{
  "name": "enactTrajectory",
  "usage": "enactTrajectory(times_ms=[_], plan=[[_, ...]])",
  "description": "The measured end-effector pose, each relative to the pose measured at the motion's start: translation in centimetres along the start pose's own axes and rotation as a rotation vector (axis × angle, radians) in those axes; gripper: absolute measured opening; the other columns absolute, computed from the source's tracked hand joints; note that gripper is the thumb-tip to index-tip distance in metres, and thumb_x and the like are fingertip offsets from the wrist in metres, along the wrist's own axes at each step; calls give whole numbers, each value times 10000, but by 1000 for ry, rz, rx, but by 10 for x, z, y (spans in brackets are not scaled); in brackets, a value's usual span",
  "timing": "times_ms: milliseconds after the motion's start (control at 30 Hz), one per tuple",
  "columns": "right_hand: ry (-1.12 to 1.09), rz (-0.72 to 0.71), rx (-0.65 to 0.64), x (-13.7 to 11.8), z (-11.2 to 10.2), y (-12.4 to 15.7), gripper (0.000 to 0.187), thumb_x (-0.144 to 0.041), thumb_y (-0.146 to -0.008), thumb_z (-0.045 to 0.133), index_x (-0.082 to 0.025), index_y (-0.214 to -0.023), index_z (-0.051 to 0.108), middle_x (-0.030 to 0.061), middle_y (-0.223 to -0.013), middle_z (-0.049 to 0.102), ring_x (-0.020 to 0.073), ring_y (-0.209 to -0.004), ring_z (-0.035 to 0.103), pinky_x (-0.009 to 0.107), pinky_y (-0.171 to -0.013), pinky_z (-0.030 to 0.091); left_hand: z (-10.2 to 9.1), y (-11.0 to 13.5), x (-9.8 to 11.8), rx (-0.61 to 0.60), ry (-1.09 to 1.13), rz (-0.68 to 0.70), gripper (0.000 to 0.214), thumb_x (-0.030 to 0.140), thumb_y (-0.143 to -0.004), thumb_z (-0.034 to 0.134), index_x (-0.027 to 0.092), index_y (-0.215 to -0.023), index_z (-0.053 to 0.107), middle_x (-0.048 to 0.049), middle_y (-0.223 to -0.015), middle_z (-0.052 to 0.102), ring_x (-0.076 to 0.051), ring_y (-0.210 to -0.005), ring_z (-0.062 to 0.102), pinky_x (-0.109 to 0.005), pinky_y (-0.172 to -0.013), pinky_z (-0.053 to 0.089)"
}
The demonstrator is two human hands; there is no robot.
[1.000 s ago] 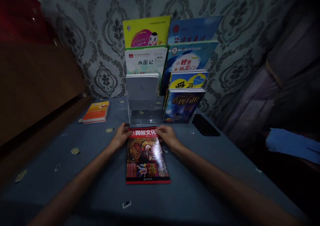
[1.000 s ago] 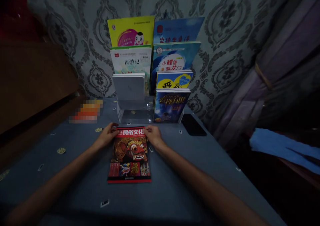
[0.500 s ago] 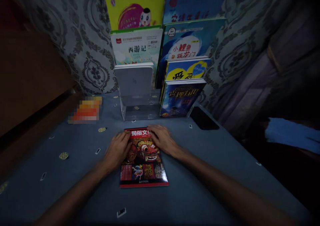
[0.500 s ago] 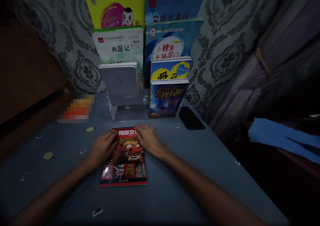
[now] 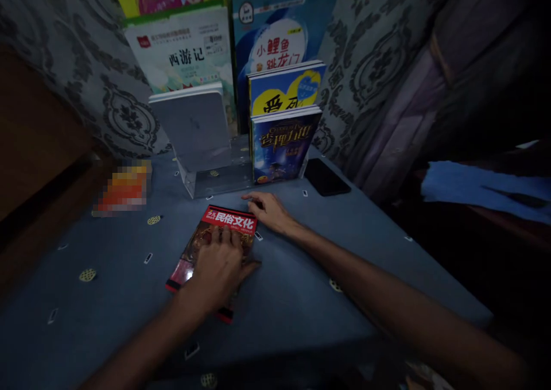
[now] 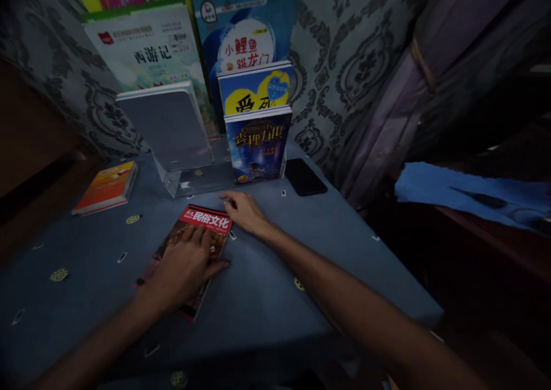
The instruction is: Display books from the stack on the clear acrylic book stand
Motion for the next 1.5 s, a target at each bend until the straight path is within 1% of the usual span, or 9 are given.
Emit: enactTrajectory(times_ms=[167, 333, 633, 867, 967, 1067, 1200, 1300, 1500], plan=[[-62, 29, 31, -4, -5, 5, 279, -173, -871, 506, -148, -1048, 719, -9, -629, 642, 140, -604, 565, 246, -593, 399, -1, 5, 2, -30, -84, 0, 297, 276, -944, 481, 64, -1088, 632, -232, -1143, 655, -356, -1091, 618, -453, -842, 523], [-131, 63, 156, 2, -16, 3, 245, -218, -891, 498, -153, -985, 715, 8, -638, 663, 159, -625, 600, 248, -603, 421, 4, 10, 3, -102, -98, 31, 248, 118, -933, 403, 108, -994, 644, -164, -894, 693, -285, -803, 695, -358, -656, 506], [-196, 87, 238, 5, -29, 3, 229, -254, -906, 478, -155, -904, 684, 8, -664, 663, 149, -610, 593, 239, -582, 417, -26, 5, -29, -10, 209, 19, 257, 187, -953, 388, 191, -878, 634, -77, -833, 703, -204, -744, 663, -293, -661, 399], [-118, 48, 244, -3, -31, 5, 252, -261, -931, 456, -166, -835, 669, 7, -689, 674, 144, -632, 582, 236, -593, 395, -19, 10, -22, 39, 206, 15, 235, 251, -960, 429, 199, -895, 649, -82, -872, 728, -231, -798, 687, -305, -669, 401], [-32, -2, 212, -17, -29, 7, 230, -254, -921, 481, -166, -839, 677, 17, -697, 671, 145, -631, 565, 243, -596, 358, -15, 11, -29, 27, 180, -13, 251, 339, -976, 446, 205, -903, 645, -77, -871, 729, -246, -810, 693, -312, -660, 413], [54, -48, 126, -38, -22, 17, 266, -257, -909, 490, -171, -727, 664, 6, -617, 620, 132, -566, 500, 255, -565, 298, -14, 10, -56, 47, 132, -121, 223, 344, -976, 459, 205, -1068, 608, -84, -1000, 714, -253, -889, 686, -308, -666, 437], [8, -91, -175, -65, 11, 46, 310, -262, -889, 511, -172, -610, 612, -17, -543, 559, 108, -516, 459, 251, -525, 259, -1, 5, -94, 51, 37, -248, 274, 324, -981, 429, 146, -1137, 566, -146, -1106, 650, -291, -1020, 642, -338, -728, 471], [-61, -25, -285, -67, 29, 66, 228, -266, -857, 558, -183, -653, 614, -31, -552, 573, 106, -516, 488, 237, -521, 287, 13, -2, -111, 100, 232, -249, 270, 314, -950, 474, 138, -1129, 573, -137, -1080, 644, -278, -1012, 631, -350, -802, 466], [-94, 58, -227, -57, 36, 74, 145, -272, -823, 565, -206, -695, 582, -21, -608, 598, 134, -559, 530, 243, -531, 330, 46, -6, -144, 250, 1323, -392, 128, 300, -733, 673, 174, -715, 658, -26, -694, 678, -219, -730, 631, -303, -681, 481]])
Point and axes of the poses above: each hand's wrist, its own y-axis away from the middle knuckle, its own z-axis out of the palm, x = y × z, the point moved 9 cm from there along -y, towards the middle knuckle
